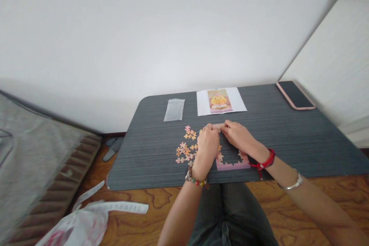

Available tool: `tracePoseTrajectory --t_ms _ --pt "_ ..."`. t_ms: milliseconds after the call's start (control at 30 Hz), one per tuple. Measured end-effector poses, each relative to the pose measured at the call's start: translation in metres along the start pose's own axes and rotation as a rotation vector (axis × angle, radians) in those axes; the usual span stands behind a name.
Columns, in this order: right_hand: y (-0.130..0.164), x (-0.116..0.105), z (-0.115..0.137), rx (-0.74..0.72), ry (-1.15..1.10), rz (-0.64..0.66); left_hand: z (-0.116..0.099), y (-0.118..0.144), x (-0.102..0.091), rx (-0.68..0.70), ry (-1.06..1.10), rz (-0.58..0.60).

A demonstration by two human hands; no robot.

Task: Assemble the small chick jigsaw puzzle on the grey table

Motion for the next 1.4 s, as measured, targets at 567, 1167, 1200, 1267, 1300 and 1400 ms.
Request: tracePoseTrajectory --t_ms 567,1167,1200,1267,1300,1400 --pt "0.056 -0.018 0.045 -0.026 -0.217 -0.245 0.068 0.096 -0.023 -0.232 0.227 -0.217" --pt "0.048 0.013 0.089 0.217 -0.084 -0.292 0.091 0.128 0.016 -0.504 0.213 -0.108" --pt "0.046 0.013 0.09 0.218 -0.075 -0.284 0.091 0.128 0.017 -0.51 0.22 -0.1" --pt "0.043 0.013 0.092 0.216 -0.06 -0.262 0.089 0.126 0.017 -0.51 0.233 -0.084" --pt "0.041 0.013 0.092 0.213 -0.053 -0.251 0.088 0.125 0.017 -0.506 0.238 -0.076" --pt "0.037 0.012 0.093 0.202 -0.042 -0.227 0.085 0.12 0.014 -0.5 0.245 -0.053"
Point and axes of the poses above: each hand's wrist, its own y-axis away from the middle knuckle, its own x-axis out of the palm, z = x × y, the point moved 6 cm from there along -y, towards the middle knuckle, and after that the axes turned 5 degrees about z, right-handed, at the moved point
